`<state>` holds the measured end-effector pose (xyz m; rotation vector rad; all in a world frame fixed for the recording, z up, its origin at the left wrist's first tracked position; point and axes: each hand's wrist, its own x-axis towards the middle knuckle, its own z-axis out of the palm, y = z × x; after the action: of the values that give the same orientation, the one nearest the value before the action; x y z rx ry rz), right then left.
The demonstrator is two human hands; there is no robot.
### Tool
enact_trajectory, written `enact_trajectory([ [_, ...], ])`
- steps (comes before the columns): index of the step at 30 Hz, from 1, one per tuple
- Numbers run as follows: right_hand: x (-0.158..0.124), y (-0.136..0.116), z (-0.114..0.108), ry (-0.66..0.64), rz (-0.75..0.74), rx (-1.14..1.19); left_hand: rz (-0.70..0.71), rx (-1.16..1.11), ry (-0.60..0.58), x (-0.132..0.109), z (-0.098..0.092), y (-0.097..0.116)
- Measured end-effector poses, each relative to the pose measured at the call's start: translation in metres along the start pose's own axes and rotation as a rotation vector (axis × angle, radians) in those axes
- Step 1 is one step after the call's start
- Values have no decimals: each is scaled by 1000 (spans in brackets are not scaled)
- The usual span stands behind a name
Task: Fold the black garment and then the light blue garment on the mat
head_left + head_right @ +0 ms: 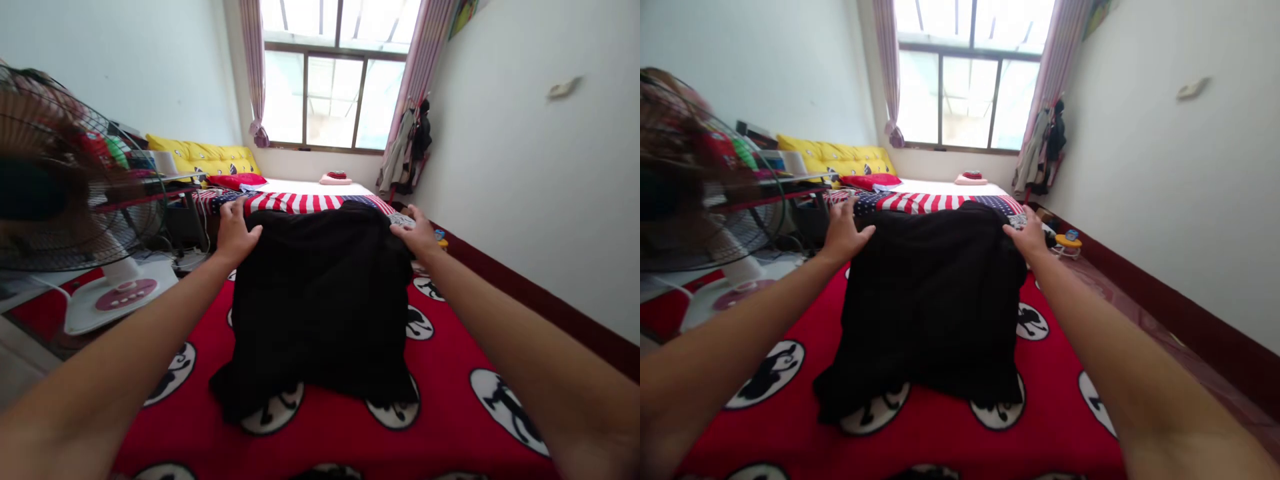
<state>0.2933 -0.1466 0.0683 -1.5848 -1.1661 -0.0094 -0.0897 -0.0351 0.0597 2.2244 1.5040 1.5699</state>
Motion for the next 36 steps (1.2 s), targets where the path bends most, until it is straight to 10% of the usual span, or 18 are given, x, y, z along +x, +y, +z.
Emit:
enact_trajectory([
  [2,-23,16,19,9,-58,-21,138,18,-37,-22,18,1],
  [9,-155,84,63,-275,-76,-233,66,155,-726,-147,74,-29],
  [36,-175,99,55,-281,-3,-87,108,299,-695,-169,77,-36],
])
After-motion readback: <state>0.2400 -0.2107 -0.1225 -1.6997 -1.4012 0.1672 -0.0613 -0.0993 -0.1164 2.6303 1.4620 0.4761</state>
